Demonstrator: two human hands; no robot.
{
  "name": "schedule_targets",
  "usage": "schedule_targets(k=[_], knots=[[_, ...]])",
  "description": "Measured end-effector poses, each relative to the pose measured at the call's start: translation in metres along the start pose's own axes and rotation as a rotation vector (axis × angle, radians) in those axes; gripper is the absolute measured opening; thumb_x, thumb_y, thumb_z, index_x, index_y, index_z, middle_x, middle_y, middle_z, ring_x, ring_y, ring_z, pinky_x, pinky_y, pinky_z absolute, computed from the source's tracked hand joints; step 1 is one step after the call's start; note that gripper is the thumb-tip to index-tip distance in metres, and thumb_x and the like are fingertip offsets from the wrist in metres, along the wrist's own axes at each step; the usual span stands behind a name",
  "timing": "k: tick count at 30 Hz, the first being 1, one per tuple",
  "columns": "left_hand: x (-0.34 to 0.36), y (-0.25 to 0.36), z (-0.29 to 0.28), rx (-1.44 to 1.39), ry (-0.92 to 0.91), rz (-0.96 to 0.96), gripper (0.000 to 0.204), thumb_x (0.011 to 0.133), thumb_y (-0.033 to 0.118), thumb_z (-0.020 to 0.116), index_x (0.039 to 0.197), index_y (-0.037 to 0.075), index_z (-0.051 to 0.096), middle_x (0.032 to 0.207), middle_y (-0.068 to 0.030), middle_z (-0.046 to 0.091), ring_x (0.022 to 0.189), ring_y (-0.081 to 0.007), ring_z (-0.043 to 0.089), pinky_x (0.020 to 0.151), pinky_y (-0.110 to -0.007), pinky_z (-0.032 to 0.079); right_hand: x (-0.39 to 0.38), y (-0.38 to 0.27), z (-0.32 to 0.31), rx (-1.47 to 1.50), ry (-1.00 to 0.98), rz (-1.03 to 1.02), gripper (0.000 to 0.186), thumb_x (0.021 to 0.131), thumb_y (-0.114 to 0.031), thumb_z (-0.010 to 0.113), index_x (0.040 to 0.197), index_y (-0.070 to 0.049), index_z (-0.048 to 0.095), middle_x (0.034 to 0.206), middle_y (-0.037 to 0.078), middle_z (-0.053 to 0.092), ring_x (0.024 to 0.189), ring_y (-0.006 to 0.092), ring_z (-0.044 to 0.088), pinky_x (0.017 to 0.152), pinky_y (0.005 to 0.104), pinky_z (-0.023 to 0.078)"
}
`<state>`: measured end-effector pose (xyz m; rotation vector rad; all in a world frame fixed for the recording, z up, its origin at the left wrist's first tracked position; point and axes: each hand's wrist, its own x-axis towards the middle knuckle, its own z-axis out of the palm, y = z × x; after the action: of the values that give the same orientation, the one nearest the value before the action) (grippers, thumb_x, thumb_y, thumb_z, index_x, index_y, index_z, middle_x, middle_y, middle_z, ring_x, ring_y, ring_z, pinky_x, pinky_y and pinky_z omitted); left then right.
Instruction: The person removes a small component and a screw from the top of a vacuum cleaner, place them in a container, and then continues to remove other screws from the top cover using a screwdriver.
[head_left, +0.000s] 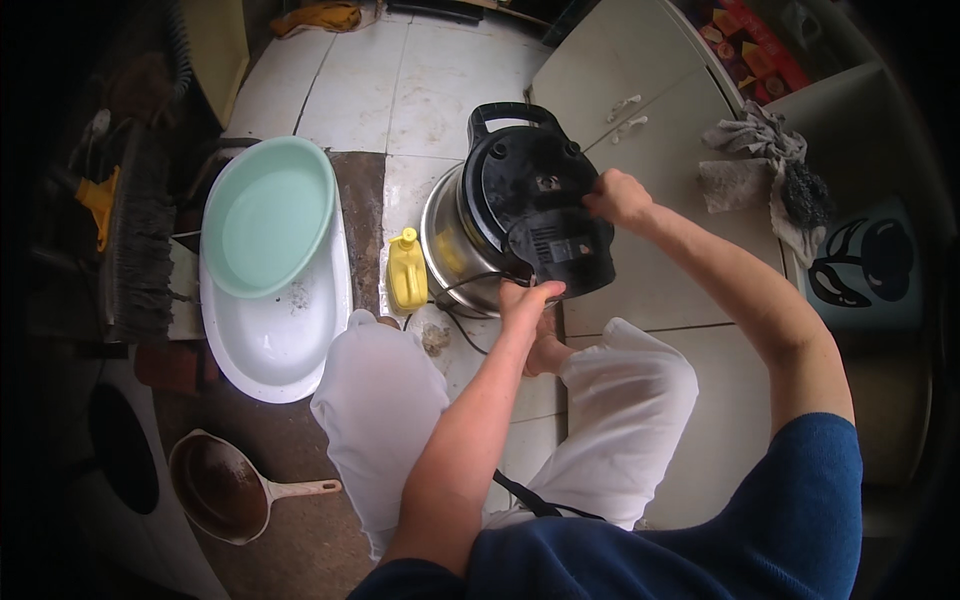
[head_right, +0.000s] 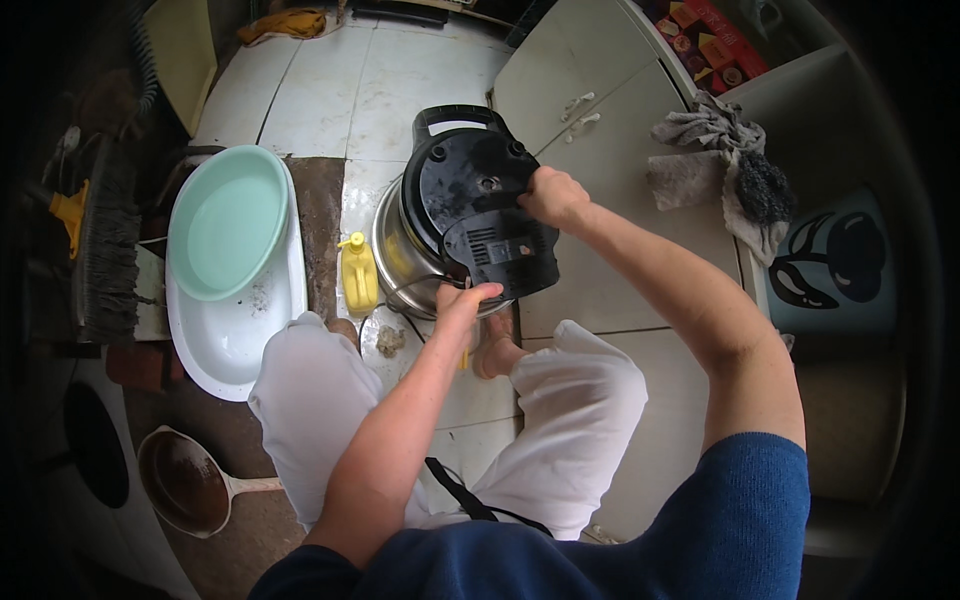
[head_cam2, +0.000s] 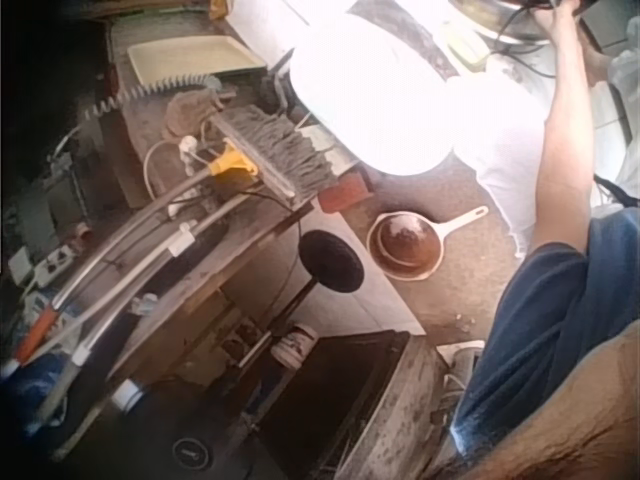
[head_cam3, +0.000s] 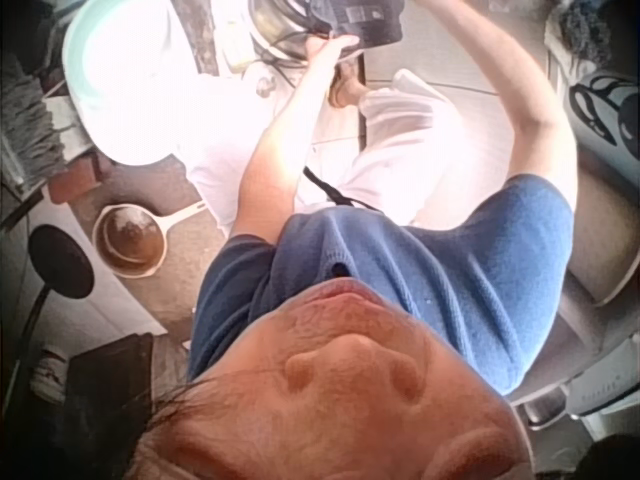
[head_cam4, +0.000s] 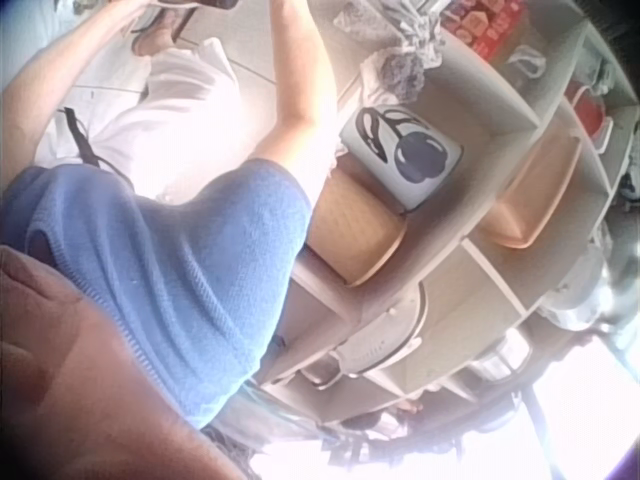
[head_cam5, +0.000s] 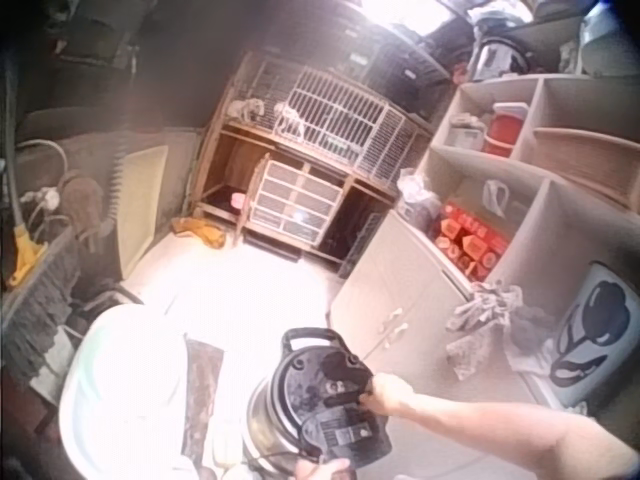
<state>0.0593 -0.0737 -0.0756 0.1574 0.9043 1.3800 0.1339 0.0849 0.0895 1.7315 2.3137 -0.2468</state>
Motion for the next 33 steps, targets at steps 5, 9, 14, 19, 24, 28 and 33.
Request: schedule_targets(k=[5, 9, 14, 19, 24, 28, 33], knots=[[0.000, 0.003, -0.003, -0.016, -0.021, -0.006, 0.050, 0.058, -0.004, 0.075, 0.105, 0.002, 0.060, 0.098, -0.0070, 0.066, 0.088, -0.0193, 0.062, 0.081, -0.031, 0.049, -0.017, -0.008, 0.001, -0.356, 0.210, -0.480, 0.010, 0.076, -0.010, 0.064, 0.084, -0.008, 0.069, 0.085, 0.011, 0.066, 0.082, 0.0326, 0.064, 0.074, 0.0412, 0.052], [0.005, -0.005, -0.003, 0.012, 0.014, 0.017, 0.044, 0.060, -0.003, 0.076, 0.101, 0.001, 0.061, 0.095, -0.0072, 0.067, 0.085, -0.0189, 0.063, 0.079, -0.030, 0.049, -0.020, -0.003, 0.001, -0.143, 0.247, -0.544, 0.011, 0.075, -0.007, 0.063, 0.086, -0.006, 0.067, 0.091, 0.010, 0.065, 0.089, 0.0321, 0.062, 0.076, 0.0410, 0.051], [0.004, -0.006, -0.001, 0.033, 0.010, 0.043, 0.031, 0.064, 0.001, 0.075, 0.093, 0.000, 0.065, 0.087, -0.0070, 0.068, 0.076, -0.0179, 0.065, 0.073, -0.029, 0.051, -0.027, 0.001, 0.008, -0.066, 0.239, -0.402, 0.017, 0.083, -0.019, 0.063, 0.091, -0.004, 0.067, 0.099, 0.014, 0.066, 0.096, 0.0350, 0.062, 0.080, 0.0419, 0.052], [0.000, 0.001, -0.001, 0.005, -0.011, 0.052, 0.036, 0.063, 0.000, 0.075, 0.098, 0.001, 0.063, 0.091, -0.0071, 0.067, 0.080, -0.0180, 0.064, 0.075, -0.030, 0.051, -0.030, -0.018, -0.006, -0.208, 0.063, 0.070, 0.044, 0.091, -0.043, 0.055, 0.086, -0.002, 0.069, 0.090, 0.021, 0.068, 0.089, 0.0386, 0.065, 0.077, 0.0459, 0.052], [-0.001, 0.003, -0.001, 0.003, -0.020, 0.035, 0.041, 0.063, -0.001, 0.074, 0.102, 0.001, 0.061, 0.094, -0.0069, 0.067, 0.084, -0.0181, 0.064, 0.078, -0.030, 0.050, -0.027, -0.017, 0.000, -0.206, 0.152, -0.018, 0.028, 0.087, -0.031, 0.062, 0.083, -0.004, 0.069, 0.089, 0.020, 0.068, 0.089, 0.0377, 0.065, 0.078, 0.0449, 0.052], [0.001, 0.001, -0.002, 0.006, -0.022, 0.049, 0.042, 0.063, -0.002, 0.074, 0.103, 0.001, 0.061, 0.094, -0.0069, 0.067, 0.084, -0.0182, 0.064, 0.078, -0.030, 0.050, -0.021, -0.005, 0.005, -0.008, 0.197, -0.163, 0.012, 0.079, -0.014, 0.065, 0.086, -0.005, 0.067, 0.090, 0.018, 0.067, 0.091, 0.0360, 0.064, 0.081, 0.0431, 0.051], [-0.002, 0.003, 0.001, -0.008, -0.046, 0.039, 0.043, 0.064, -0.002, 0.074, 0.105, 0.001, 0.060, 0.095, -0.0072, 0.066, 0.085, -0.0184, 0.064, 0.078, -0.030, 0.050, -0.016, 0.006, 0.015, 0.162, 0.228, -0.187, 0.028, 0.072, -0.010, 0.066, 0.099, -0.007, 0.062, 0.086, 0.017, 0.065, 0.090, 0.0342, 0.063, 0.084, 0.0400, 0.050]])
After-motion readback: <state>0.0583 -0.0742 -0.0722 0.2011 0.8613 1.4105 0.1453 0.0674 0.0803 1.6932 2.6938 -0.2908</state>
